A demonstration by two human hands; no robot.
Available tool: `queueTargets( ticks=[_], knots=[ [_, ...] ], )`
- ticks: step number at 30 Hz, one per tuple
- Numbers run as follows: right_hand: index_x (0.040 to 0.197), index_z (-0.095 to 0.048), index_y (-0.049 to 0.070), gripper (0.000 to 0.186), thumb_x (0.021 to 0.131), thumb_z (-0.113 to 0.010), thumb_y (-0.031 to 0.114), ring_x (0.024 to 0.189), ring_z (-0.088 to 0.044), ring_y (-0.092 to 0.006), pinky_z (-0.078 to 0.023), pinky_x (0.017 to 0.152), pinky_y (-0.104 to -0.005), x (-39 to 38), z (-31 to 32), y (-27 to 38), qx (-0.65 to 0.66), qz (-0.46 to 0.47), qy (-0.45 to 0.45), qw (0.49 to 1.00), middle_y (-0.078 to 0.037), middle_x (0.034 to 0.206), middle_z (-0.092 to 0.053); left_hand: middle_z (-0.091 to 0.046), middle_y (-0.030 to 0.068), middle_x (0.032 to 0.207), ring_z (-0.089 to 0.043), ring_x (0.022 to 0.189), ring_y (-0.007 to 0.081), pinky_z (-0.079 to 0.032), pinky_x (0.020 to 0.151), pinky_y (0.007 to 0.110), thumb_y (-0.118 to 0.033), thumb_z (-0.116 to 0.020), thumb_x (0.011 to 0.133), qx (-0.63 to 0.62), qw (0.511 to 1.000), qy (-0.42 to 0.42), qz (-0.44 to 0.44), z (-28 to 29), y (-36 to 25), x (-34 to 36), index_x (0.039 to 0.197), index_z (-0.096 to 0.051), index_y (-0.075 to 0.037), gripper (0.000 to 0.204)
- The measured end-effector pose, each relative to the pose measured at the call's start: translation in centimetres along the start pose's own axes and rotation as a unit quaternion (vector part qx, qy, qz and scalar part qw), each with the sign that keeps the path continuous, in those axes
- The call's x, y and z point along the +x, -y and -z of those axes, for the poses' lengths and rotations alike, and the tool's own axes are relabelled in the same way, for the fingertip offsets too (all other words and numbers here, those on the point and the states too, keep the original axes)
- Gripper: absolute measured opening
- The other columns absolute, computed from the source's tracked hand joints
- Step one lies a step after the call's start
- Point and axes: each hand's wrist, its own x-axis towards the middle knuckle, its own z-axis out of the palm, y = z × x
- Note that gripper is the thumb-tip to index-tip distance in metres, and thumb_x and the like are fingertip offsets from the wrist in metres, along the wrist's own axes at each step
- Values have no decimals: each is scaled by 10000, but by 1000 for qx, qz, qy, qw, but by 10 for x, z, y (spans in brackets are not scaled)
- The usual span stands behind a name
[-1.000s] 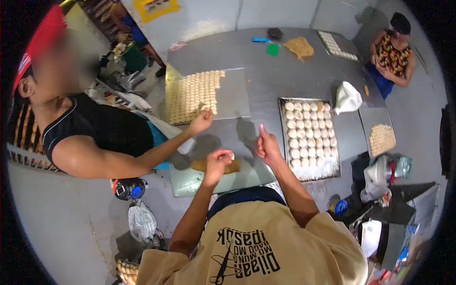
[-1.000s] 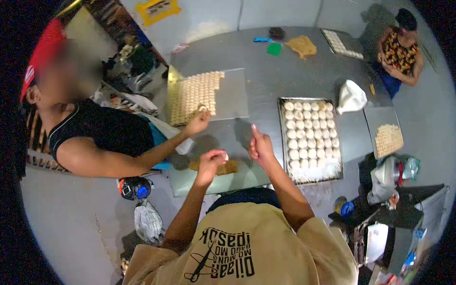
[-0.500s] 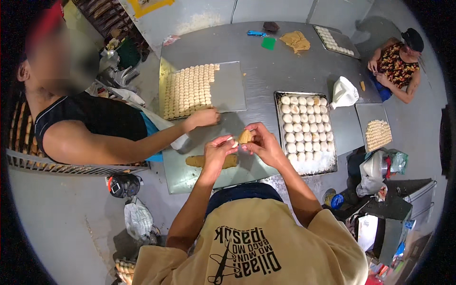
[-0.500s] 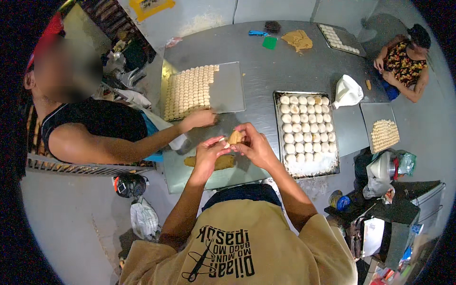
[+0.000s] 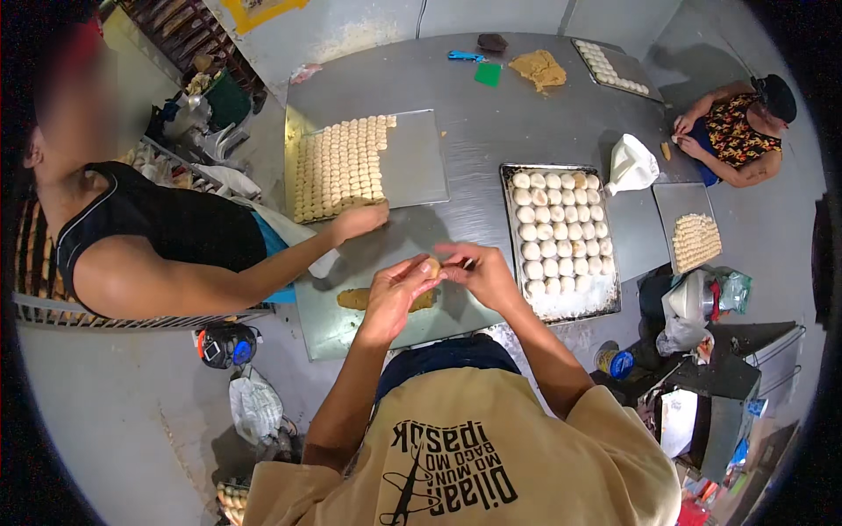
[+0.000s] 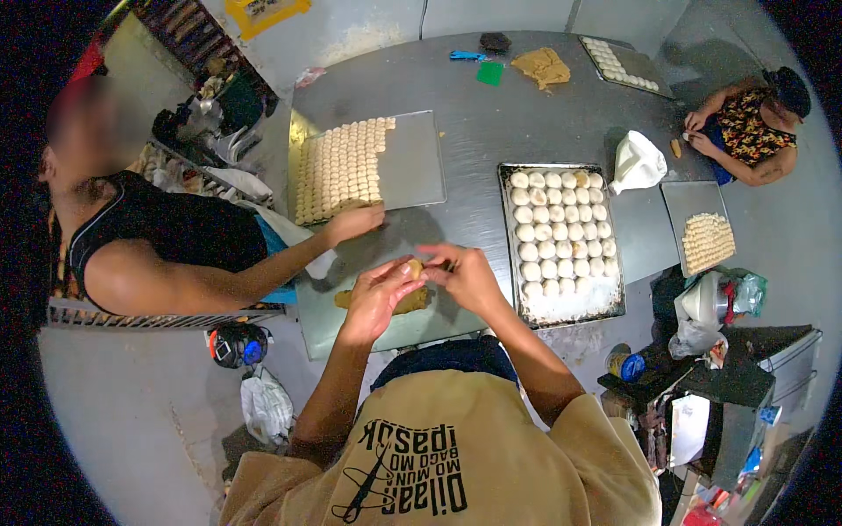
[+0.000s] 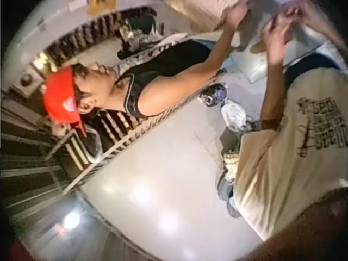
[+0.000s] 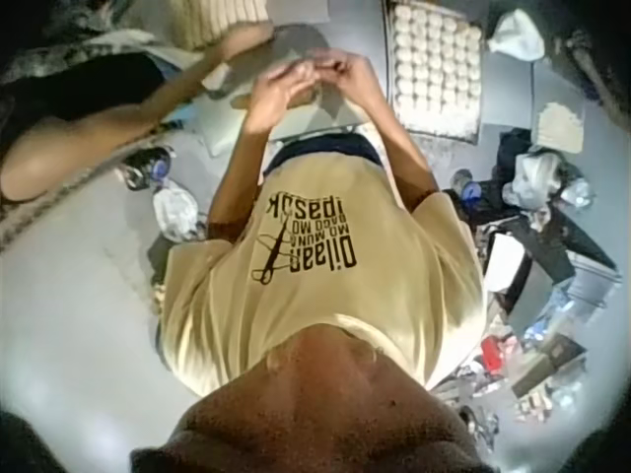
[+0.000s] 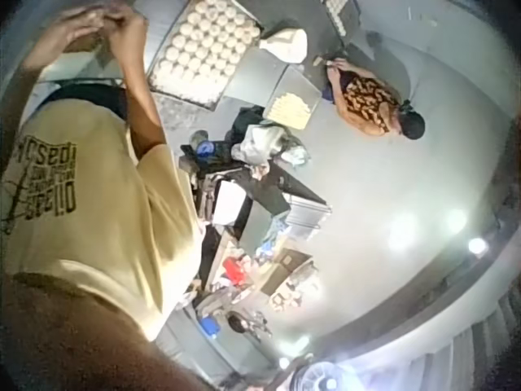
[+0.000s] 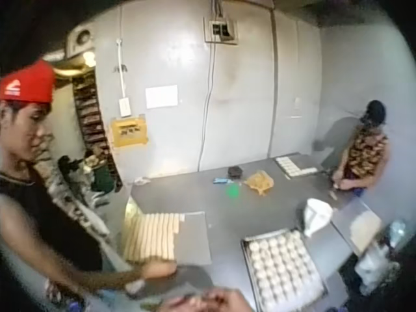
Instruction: The person prepares filled pastries by cutting and rolling dough on the table, flattening dough pieces, wrapping filling inside by hand, and placing the shaped dough balls onto a baking tray.
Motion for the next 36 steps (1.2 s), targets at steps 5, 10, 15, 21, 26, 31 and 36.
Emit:
queueTargets(
  ticks=[5,10,15,21,26,31,36],
  knots=[
    [1509,-670,30,649,914,-909,131,1175,-702,-186,-577,982,-348,8,4,-13,137,-67,7,988,-134,1311,-767,-732,196,1340,-752,1184,303,-628,1067,470,-62,-698,1093,-1,1000,-5,-20,-5,3,2,1421,-655,91,365],
    [1437,-695,-54,416,1060,-750,113,1151,-740,-184,-600,1010,-347,1,-7,-2,271,-110,98,951,-133,1279,-787,-723,206,1354,-776,1106,294,-674,989,442,-41,-705,1077,77,994,-50,-61,-13,10,7,1460,-626,95,414],
    [1396,-728,-53,393,1028,-786,71,1064,-761,-166,-617,959,-326,3,1,-13,140,-86,31,986,-122,1232,-807,-731,183,1338,-770,1121,279,-672,980,437,-72,-731,1063,85,996,-31,-8,-13,-3,15,1508,-597,97,494],
    [1391,-739,-43,398,1040,-801,135,1027,-769,-151,-623,905,-298,2,20,7,200,-136,-14,970,-121,1215,-815,-740,143,1336,-754,1146,223,-651,984,410,-80,-746,1051,31,995,89,22,-9,-18,27,1404,-679,73,391],
    [1411,-739,-26,377,1071,-761,135,1002,-764,-145,-629,869,-304,-3,-3,-12,192,-68,-55,978,-121,1179,-823,-741,174,1323,-774,1075,232,-667,961,423,-28,-738,1043,73,995,-14,-69,-18,15,31,1333,-702,70,308],
    [1369,-771,-14,328,1066,-756,112,991,-762,-142,-648,845,-315,4,16,-19,226,-67,-59,970,-119,1153,-830,-742,159,1291,-762,1124,243,-678,945,402,-77,-756,1049,52,998,-4,18,-22,-7,25,1367,-677,91,368],
    [1309,-797,-20,286,1053,-769,102,943,-755,-137,-643,797,-308,12,23,-12,181,-61,11,981,-121,1107,-831,-727,193,1361,-758,1168,268,-662,977,413,-73,-699,1083,33,997,43,56,-12,-10,32,1432,-643,115,401]
  ],
)
